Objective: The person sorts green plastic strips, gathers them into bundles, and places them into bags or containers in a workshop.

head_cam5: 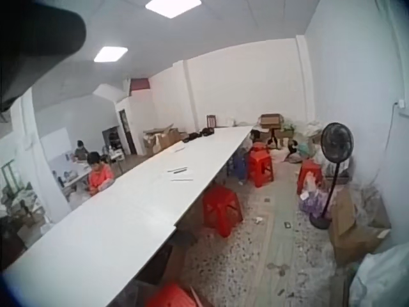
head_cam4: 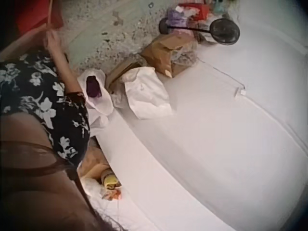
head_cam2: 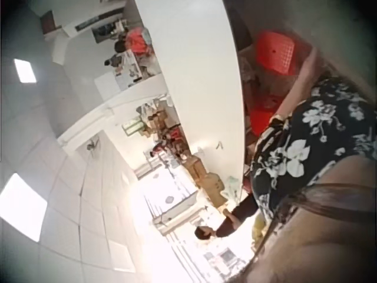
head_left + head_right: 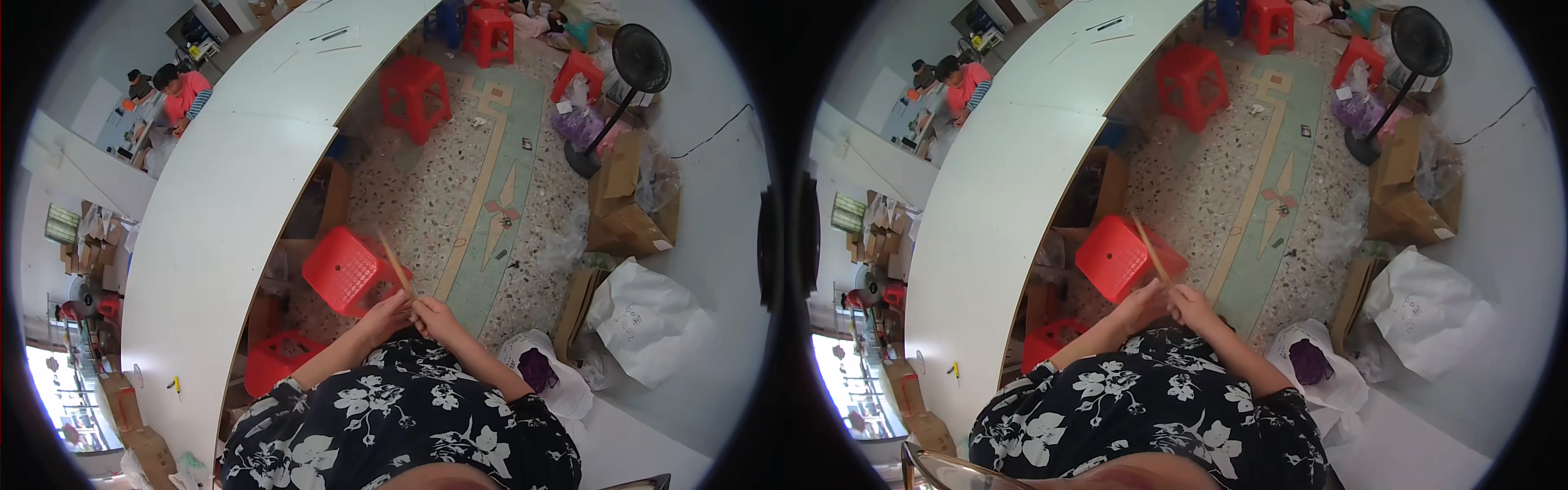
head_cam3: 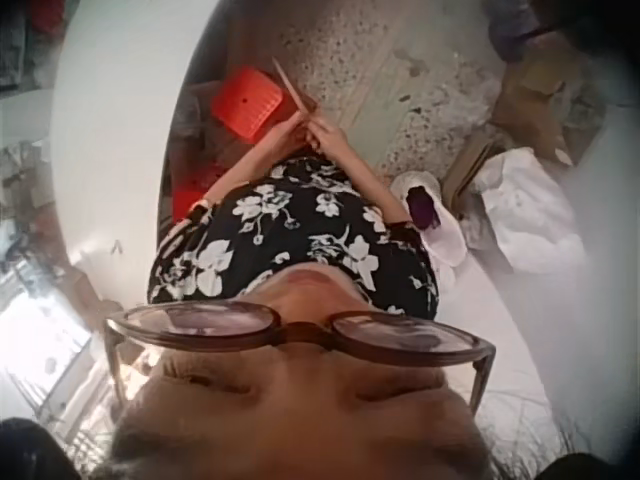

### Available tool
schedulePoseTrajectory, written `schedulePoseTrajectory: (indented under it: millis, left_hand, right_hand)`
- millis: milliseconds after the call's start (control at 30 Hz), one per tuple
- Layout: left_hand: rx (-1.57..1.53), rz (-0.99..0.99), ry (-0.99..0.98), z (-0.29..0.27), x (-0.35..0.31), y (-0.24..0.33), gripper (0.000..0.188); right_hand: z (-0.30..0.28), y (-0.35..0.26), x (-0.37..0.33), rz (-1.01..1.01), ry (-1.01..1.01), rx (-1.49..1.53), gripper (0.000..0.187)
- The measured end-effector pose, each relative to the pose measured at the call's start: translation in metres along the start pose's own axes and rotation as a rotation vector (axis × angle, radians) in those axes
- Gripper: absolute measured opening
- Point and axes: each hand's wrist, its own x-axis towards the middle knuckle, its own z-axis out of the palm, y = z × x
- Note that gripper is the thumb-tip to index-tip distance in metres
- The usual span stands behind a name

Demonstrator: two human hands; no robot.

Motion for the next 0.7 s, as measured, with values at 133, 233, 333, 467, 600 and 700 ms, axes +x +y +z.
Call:
schedulePoseTrajectory:
  millis: [133, 233, 333, 467, 600, 700]
  left_hand:
    - [-0.209, -0.151, -0.364, -0.006, 0.066, 0.016, 0.055]
    - [0.032, -0.092, 0.081, 0.018, 0.103, 0.028, 0.056]
    - [-0.011, -0.091, 0.123, 0.029, 0.162, 0.053, 0.055]
    - [-0.093, -0.022, 0.135, 0.051, 0.256, 0.114, 0.051]
    - [-0.272, 0.006, 0.301, 0.081, 0.308, 0.193, 0.042]
    - [-0.280, 0.050, 0.327, 0.046, 0.337, 0.237, 0.033]
  right_hand:
    - [-0.031, -0.028, 0.031, -0.023, -0.087, -0.229, 0.029]
    - [-0.072, -0.044, 0.047, 0.104, -0.093, -0.217, 0.029]
    - [-0.108, -0.067, 0.085, 0.060, -0.024, -0.298, 0.027]
    - [-0.147, -0.112, 0.158, -0.060, 0.113, -0.316, 0.027]
    - [-0.167, -0.177, 0.211, -0.012, 0.110, -0.359, 0.028]
    - [-0.182, -0.192, 0.244, 0.112, 0.060, -0.314, 0.028]
